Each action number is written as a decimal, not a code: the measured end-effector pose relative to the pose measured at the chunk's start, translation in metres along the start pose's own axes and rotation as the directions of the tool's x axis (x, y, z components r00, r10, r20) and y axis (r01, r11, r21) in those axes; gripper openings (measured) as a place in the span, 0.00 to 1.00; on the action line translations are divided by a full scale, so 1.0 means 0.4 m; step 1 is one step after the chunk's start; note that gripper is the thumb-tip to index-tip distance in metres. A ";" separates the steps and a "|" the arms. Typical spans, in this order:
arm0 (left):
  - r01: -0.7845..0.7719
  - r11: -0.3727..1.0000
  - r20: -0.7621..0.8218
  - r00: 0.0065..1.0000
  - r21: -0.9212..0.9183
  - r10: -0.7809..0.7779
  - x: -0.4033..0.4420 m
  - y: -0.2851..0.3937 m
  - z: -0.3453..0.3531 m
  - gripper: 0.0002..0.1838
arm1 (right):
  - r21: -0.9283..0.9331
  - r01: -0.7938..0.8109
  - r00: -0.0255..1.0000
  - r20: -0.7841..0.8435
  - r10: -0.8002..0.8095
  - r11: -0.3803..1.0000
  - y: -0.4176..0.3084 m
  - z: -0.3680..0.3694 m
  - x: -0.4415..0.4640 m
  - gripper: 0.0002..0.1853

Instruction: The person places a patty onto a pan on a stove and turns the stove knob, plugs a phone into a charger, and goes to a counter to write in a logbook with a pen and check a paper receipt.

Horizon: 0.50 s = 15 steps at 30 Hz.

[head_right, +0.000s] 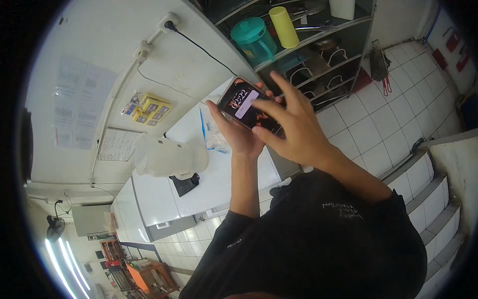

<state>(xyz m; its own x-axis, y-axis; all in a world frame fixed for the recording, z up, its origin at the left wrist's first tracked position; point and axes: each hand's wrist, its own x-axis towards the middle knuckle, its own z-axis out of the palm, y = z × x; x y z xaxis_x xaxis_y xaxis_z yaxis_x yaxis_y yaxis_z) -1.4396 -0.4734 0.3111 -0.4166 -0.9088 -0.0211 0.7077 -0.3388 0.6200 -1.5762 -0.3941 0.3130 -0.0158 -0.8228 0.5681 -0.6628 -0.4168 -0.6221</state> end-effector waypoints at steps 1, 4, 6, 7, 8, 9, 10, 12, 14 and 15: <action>-0.013 1.000 -0.028 1.000 0.023 0.014 0.000 -0.002 -0.002 0.48 | 0.023 -0.068 0.996 -0.056 0.069 0.997 0.005 -0.001 -0.006 0.33; 0.005 1.000 -0.032 0.999 -0.029 -0.006 -0.005 -0.004 0.002 0.48 | 0.171 -0.158 0.986 -0.022 0.164 0.973 0.008 0.001 -0.022 0.38; -0.002 1.000 -0.038 0.999 -0.006 0.002 -0.002 -0.009 -0.005 0.47 | 0.233 -0.178 0.983 -0.009 0.185 0.956 0.007 0.001 -0.031 0.39; -0.014 1.000 -0.043 0.999 0.020 0.015 0.000 -0.010 -0.008 0.46 | 0.275 -0.153 0.986 -0.015 0.164 0.949 0.007 0.004 -0.033 0.39; -0.013 1.000 -0.044 0.999 0.019 0.014 0.000 -0.012 -0.009 0.46 | 0.316 -0.128 0.990 -0.021 0.142 0.940 0.008 0.005 -0.035 0.38; -0.004 1.000 -0.042 0.999 0.016 0.005 0.000 -0.014 -0.008 0.46 | 0.315 -0.129 0.989 -0.021 0.143 0.940 0.009 0.003 -0.035 0.38; 0.004 1.000 -0.039 0.999 0.013 -0.004 0.001 -0.017 -0.007 0.47 | 0.341 -0.155 0.986 -0.009 0.168 0.927 0.010 -0.001 -0.035 0.38; 0.013 1.000 -0.022 1.000 0.005 -0.013 0.005 -0.023 -0.007 0.47 | 0.364 -0.180 0.981 0.000 0.193 0.914 0.013 -0.013 -0.032 0.38; 0.020 1.000 -0.008 1.000 -0.003 -0.020 0.008 -0.027 -0.002 0.48 | 0.324 -0.185 0.983 0.063 0.174 0.928 0.016 -0.028 -0.032 0.37; 0.036 0.999 -0.030 0.999 0.002 -0.036 0.007 -0.027 0.004 0.48 | 0.324 -0.186 0.983 0.064 0.174 0.928 0.018 -0.030 -0.033 0.37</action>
<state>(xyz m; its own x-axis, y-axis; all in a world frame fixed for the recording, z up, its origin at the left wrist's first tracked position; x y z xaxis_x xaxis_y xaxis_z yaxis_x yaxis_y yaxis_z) -1.4494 -0.4719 0.3056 -0.4245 -0.9030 -0.0664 0.6914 -0.3706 0.6202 -1.5897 -0.3817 0.3075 -0.0832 -0.9059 0.4153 -0.3692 -0.3590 -0.8572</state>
